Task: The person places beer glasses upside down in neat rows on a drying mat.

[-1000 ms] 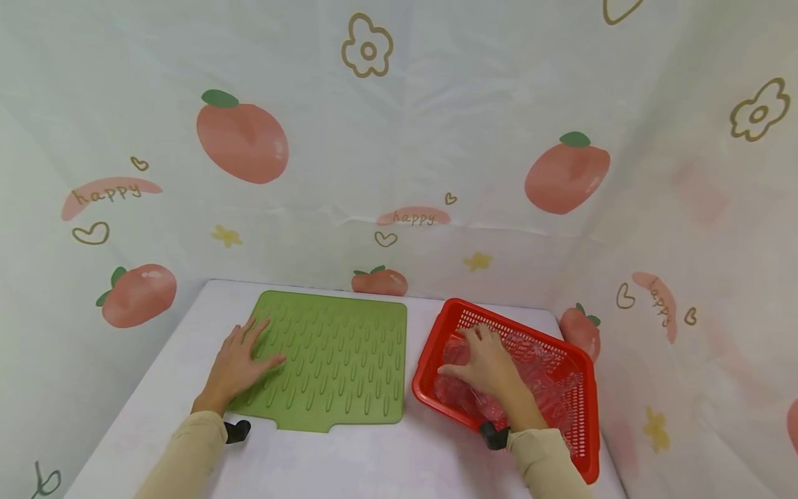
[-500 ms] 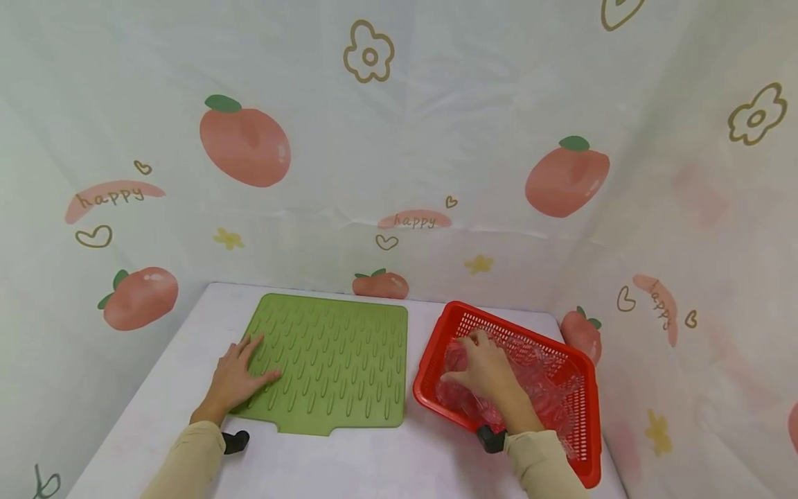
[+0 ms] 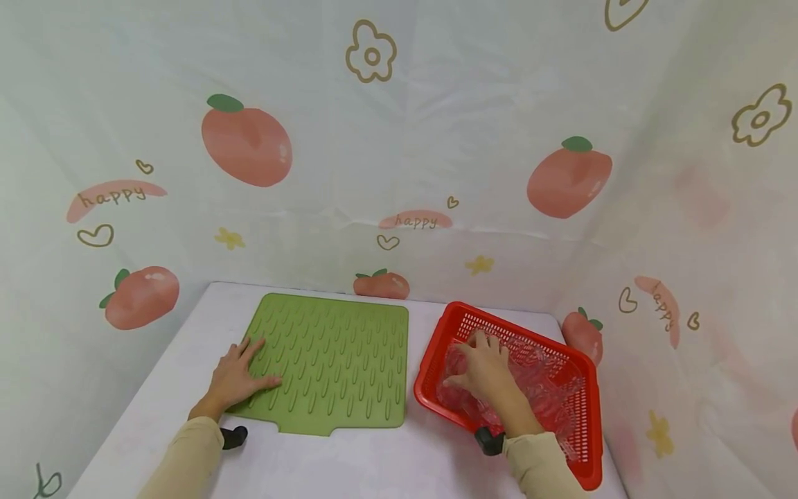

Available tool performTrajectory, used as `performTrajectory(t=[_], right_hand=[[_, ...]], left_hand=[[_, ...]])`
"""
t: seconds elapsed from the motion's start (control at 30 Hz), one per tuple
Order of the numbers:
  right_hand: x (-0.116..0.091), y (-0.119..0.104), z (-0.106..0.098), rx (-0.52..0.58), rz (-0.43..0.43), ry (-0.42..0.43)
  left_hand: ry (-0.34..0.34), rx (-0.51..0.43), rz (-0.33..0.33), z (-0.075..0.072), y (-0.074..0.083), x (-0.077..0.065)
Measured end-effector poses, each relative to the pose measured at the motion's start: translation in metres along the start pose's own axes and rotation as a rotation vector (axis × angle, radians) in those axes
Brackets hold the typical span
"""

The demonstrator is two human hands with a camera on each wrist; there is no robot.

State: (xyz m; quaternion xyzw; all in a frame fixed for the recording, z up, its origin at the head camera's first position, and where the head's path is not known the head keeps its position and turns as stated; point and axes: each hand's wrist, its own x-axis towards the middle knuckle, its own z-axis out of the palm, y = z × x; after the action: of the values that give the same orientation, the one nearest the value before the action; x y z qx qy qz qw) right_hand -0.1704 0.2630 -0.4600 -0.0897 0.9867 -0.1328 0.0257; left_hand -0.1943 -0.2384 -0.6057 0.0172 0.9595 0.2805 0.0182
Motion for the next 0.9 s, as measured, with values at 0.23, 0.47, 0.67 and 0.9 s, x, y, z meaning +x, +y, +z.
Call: performTrajectory(t=[0.23,0.47,0.67,0.9], right_hand=[[-0.0005,-0.0035,0.0013,0.032,0.010,-0.018],[0.0014,-0.0028,0.0019,0.047,0.030,-0.073],[0.0006,-0.0035,0.0045,0.094,0.072,-0.132],[-0.0016,-0.0047,0.0097,0.101,0.053,-0.154]], left_hand=[[-0.038,0.023,-0.010,0.0011,-0.0005,0.0026],[-0.081,0.034,-0.047,-0.0008,0.0021,0.0017],[-0.073,0.029,-0.047,-0.0021,0.0053,-0.0002],[-0.071,0.009,-0.050,-0.0042,0.0086,-0.0015]])
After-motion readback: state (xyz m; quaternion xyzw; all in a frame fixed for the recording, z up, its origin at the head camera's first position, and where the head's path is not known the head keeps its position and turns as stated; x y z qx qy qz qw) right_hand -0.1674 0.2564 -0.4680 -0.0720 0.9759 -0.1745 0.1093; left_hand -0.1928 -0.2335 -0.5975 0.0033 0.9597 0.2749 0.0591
